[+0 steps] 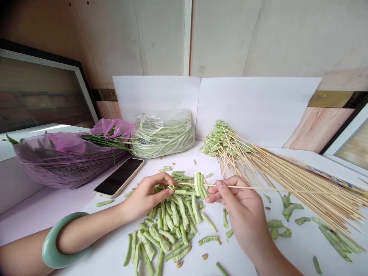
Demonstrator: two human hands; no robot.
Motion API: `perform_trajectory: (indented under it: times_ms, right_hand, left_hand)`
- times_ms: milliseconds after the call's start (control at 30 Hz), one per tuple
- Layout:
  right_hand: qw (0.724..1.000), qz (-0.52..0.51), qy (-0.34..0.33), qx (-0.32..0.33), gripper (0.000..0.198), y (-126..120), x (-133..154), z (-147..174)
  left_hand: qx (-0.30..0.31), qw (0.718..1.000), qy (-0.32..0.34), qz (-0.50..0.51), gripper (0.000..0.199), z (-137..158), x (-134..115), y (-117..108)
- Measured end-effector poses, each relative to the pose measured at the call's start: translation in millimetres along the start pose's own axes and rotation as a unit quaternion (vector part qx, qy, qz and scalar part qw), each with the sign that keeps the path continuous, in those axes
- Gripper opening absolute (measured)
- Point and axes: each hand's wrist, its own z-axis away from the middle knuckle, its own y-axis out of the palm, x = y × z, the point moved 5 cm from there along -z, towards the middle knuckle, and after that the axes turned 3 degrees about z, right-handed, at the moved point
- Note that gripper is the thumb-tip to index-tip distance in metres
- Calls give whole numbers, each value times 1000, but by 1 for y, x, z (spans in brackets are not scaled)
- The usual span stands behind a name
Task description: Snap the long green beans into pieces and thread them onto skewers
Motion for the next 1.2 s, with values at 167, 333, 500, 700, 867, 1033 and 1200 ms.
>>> perform_trajectory:
  times_ms: [167, 333, 500, 700, 867, 1033, 1200]
  right_hand:
    - [1000, 12, -1, 17, 26, 0, 1, 0]
    - [999, -14, 12, 36, 23, 3, 2, 4]
    - [999, -9, 7, 37, 27, 6, 4, 8]
    - [999, -1, 2, 33, 29, 8, 5, 11]
    - [999, 12, -11, 36, 30, 9, 6, 12]
    - [999, 23, -21, 33, 31, 9, 8, 13]
    - [999, 22, -19, 35, 30, 8, 7, 13]
  left_hand:
    - [0, 991, -20, 135, 14, -1, 5, 4]
    - [-32, 974, -11, 222, 27, -1, 3, 3]
    - [-42, 962, 5, 268, 28, -1, 0, 2]
    - [-23, 962, 14, 272, 27, -1, -5, 4]
    - [-28, 961, -9, 277, 26, 1, 1, 5]
    - [-46, 956, -24, 287, 32, 0, 6, 3]
    - [-64, 956, -22, 287, 28, -1, 3, 1]
